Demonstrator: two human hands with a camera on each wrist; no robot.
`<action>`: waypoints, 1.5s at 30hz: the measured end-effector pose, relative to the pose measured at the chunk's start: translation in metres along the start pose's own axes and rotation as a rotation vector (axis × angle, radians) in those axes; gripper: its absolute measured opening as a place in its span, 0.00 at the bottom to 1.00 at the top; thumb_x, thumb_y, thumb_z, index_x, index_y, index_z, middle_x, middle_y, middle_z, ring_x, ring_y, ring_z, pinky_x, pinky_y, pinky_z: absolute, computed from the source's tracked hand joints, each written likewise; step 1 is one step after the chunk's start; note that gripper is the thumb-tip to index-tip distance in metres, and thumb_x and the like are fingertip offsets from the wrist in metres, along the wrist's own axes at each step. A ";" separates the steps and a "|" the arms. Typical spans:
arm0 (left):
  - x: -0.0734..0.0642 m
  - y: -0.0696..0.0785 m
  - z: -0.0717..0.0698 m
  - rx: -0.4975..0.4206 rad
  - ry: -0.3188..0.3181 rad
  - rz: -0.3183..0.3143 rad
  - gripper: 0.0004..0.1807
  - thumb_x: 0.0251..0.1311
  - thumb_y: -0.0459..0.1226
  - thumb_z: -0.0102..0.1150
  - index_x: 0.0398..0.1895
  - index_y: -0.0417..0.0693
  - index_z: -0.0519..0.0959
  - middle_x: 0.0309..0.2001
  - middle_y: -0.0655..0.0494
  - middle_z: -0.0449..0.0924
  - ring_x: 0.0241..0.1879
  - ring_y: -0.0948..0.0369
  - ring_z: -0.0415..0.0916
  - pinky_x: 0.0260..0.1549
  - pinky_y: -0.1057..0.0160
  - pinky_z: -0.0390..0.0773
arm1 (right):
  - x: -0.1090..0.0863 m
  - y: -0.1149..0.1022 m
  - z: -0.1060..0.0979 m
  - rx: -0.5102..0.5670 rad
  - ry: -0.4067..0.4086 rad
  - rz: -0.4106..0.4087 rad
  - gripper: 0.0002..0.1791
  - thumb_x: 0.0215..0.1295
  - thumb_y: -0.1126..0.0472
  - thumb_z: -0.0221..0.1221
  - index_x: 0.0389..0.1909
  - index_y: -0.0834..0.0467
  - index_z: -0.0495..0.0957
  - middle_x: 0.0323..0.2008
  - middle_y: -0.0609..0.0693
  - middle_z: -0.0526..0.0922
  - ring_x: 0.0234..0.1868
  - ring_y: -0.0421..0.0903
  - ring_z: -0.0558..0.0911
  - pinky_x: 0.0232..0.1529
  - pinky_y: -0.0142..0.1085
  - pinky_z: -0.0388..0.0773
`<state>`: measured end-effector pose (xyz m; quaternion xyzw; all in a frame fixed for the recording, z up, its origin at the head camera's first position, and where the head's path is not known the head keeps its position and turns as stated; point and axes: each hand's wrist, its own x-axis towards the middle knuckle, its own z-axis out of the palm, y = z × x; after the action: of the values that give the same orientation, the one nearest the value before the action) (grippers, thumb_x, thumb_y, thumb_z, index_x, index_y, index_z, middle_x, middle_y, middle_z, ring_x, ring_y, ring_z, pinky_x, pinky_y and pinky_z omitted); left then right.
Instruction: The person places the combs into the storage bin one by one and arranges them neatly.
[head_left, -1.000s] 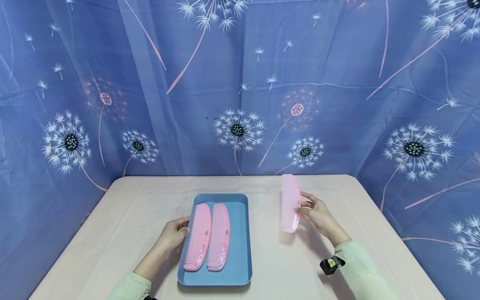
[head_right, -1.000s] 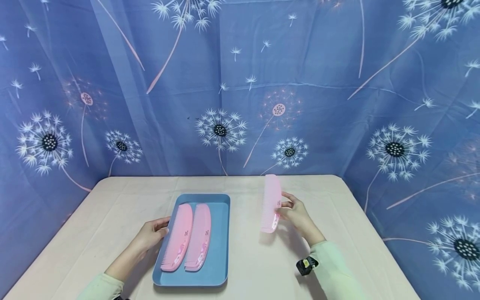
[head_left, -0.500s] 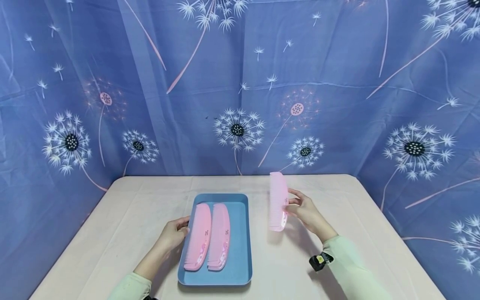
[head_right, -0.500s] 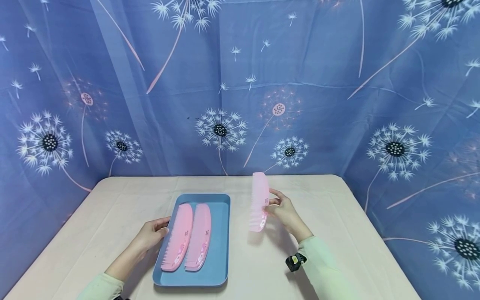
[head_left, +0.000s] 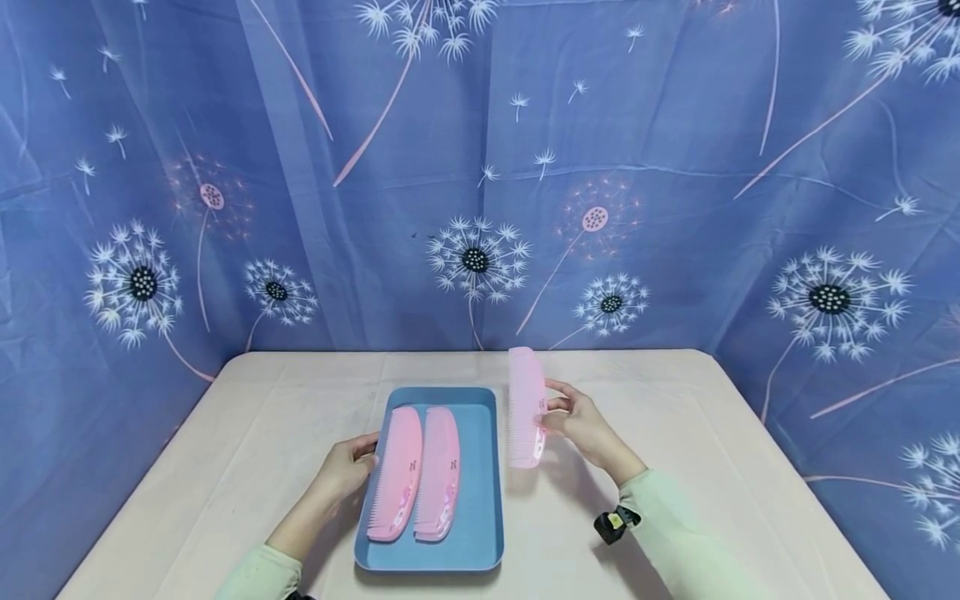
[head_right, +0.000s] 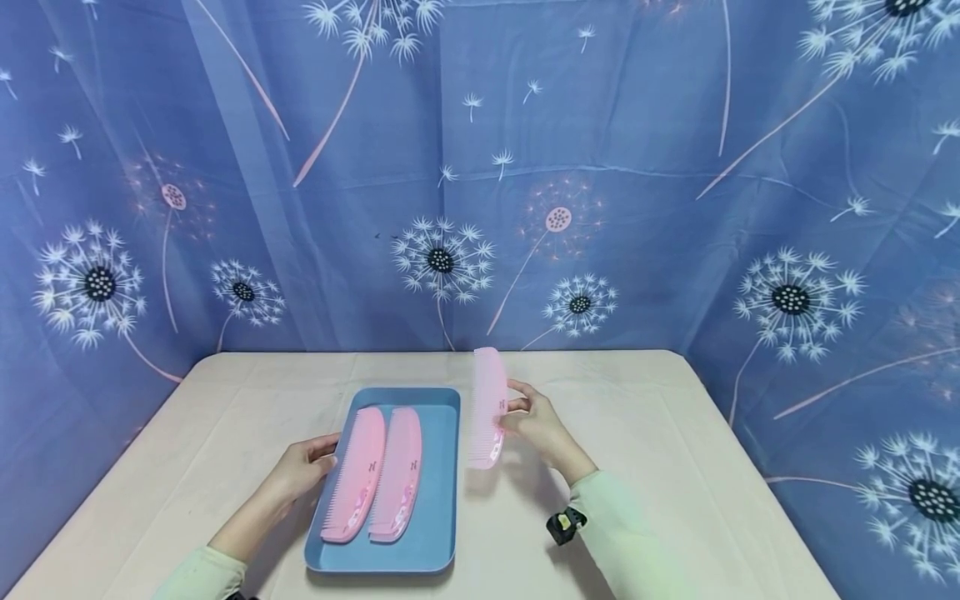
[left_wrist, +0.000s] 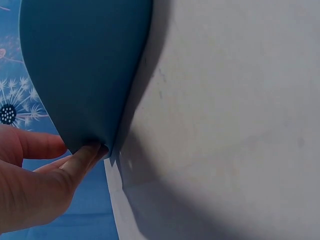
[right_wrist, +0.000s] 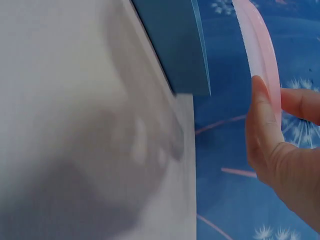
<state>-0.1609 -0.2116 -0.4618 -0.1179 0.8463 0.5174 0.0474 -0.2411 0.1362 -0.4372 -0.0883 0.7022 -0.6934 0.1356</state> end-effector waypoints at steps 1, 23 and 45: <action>0.000 0.000 0.000 0.002 -0.002 0.006 0.23 0.62 0.25 0.44 0.62 0.30 0.69 0.58 0.32 0.72 0.59 0.39 0.68 0.56 0.46 0.74 | 0.000 0.000 0.003 0.002 -0.011 -0.001 0.40 0.54 0.77 0.56 0.70 0.71 0.52 0.39 0.58 0.76 0.37 0.42 0.80 0.43 0.36 0.83; 0.000 -0.003 0.001 -0.010 -0.007 0.012 0.23 0.63 0.25 0.44 0.62 0.29 0.68 0.58 0.31 0.72 0.60 0.38 0.68 0.56 0.47 0.74 | -0.003 0.007 0.059 -0.003 -0.146 -0.039 0.40 0.54 0.78 0.56 0.69 0.72 0.53 0.40 0.63 0.77 0.37 0.44 0.80 0.42 0.36 0.83; 0.001 -0.001 0.000 0.002 -0.013 0.022 0.23 0.62 0.25 0.44 0.62 0.28 0.68 0.57 0.31 0.72 0.60 0.38 0.68 0.56 0.46 0.74 | -0.004 0.013 0.110 -0.023 -0.153 0.011 0.41 0.53 0.78 0.59 0.69 0.69 0.54 0.35 0.59 0.76 0.29 0.41 0.79 0.33 0.33 0.82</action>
<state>-0.1615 -0.2118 -0.4628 -0.1053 0.8477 0.5178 0.0472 -0.2025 0.0330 -0.4499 -0.1389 0.6980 -0.6758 0.1915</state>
